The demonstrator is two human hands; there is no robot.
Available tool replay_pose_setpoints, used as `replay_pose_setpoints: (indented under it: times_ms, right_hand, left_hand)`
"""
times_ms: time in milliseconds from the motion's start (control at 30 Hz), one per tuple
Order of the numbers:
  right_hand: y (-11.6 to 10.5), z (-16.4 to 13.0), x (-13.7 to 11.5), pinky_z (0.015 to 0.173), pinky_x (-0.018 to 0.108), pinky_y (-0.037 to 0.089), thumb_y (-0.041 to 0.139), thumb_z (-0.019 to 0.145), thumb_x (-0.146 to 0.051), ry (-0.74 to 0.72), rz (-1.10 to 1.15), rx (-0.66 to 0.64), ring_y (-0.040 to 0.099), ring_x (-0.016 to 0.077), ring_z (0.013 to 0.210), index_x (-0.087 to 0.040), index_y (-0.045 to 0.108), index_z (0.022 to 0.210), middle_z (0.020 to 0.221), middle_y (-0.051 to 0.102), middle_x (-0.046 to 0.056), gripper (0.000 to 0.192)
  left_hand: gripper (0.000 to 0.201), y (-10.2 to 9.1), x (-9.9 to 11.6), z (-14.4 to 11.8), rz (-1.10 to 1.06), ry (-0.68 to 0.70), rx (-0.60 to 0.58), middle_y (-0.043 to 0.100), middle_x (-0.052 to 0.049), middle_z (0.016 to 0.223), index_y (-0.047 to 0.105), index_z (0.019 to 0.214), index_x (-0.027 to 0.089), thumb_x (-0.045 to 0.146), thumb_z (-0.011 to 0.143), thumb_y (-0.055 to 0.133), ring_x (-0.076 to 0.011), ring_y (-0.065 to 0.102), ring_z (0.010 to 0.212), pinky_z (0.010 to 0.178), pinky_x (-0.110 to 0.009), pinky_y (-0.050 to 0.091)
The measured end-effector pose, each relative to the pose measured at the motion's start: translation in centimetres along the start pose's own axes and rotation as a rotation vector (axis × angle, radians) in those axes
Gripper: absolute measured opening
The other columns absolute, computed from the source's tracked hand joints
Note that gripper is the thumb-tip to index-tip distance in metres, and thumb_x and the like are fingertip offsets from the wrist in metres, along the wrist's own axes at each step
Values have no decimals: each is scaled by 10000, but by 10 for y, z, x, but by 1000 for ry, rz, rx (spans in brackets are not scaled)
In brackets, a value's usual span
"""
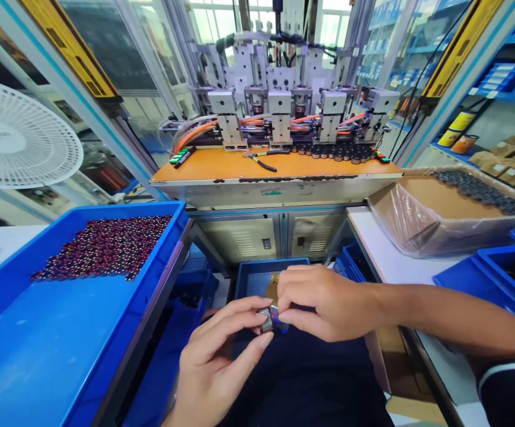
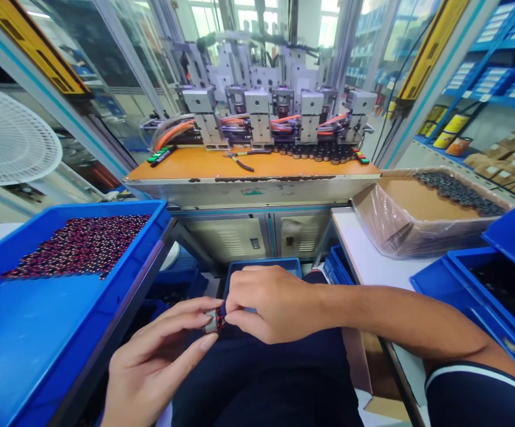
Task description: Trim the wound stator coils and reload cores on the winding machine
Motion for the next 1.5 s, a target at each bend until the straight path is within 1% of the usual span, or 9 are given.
replay_pose_setpoints:
  times_ms: [133,367,600,767,933,1133,1300,1433,1500]
  right_hand:
    - [9,3,12,650,187,444,612,855,-87,209,282,-102,549,83,675,-109,643,779,758,592,6,85]
    - [-2,20,31,594,157,419,673,828,-116,215,188,-400,547,59,609,-112,679,759,702,593,-23,70]
    - [-108,122,140,910,307,453,722,858,-289,419,-594,79,613,219,1037,-85,647,1157,1162,671,129,370]
    - [-110,168,222,1062,381,356,673,885,-344,526,-701,84,509,297,1222,-39,566,1289,1350,563,200,518]
    - [-102,172,262,1022,506,350,503,949,-513,655,-750,28,457,379,1216,-32,560,1283,1323,556,248,588]
    - [-101,150,252,938,453,411,465,935,-572,674,-761,-46,524,356,1099,-53,611,1193,1205,556,247,597]
    - [-94,102,206,941,412,419,656,817,-364,588,-733,-29,523,326,1062,-89,572,1237,1129,557,187,510]
    - [-52,41,145,921,344,465,598,784,-162,491,-597,37,552,244,1022,-98,449,1344,1150,542,151,582]
    - [-20,8,108,862,303,499,571,776,-116,404,-306,114,582,191,927,-133,486,1269,1060,569,96,501]
  left_hand:
    - [344,-1,-7,1,-44,-31,5,744,-37,1085,712,1030,285,34,795,694,-188,727,974,790,-274,630]
    - [261,-20,-20,4,-26,-56,79,764,-61,1056,737,952,261,61,788,705,-206,740,962,786,-277,629]
    - [188,-58,-34,4,-63,-128,229,772,-84,1046,760,899,247,106,781,721,-243,737,988,774,-301,639]
    - [181,-81,-36,-3,-89,-162,320,756,-68,1072,752,896,257,109,799,714,-233,723,1023,799,-309,641]
    - [209,-97,-38,-13,-125,-158,380,742,-57,1100,747,923,262,89,815,700,-230,716,1035,797,-339,652]
    - [176,-99,-44,-15,-170,-187,419,736,-59,1107,736,898,237,82,824,699,-219,699,1072,809,-319,644]
    - [191,-89,-41,-14,-190,-191,397,726,-59,1132,733,906,238,72,816,705,-231,686,1095,814,-343,648]
    - [218,-79,-33,-16,-183,-174,364,726,-58,1113,735,910,246,54,813,702,-246,672,1118,814,-375,652]
    - [224,-74,-30,-16,-173,-168,350,730,-57,1094,738,910,247,49,811,701,-247,672,1110,815,-383,652]
Point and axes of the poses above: each hand's wrist, its own z-axis towards the middle knuckle, its own y-axis out of the palm, x = y × z, the point moved 8 cm from there along z, towards the middle knuckle
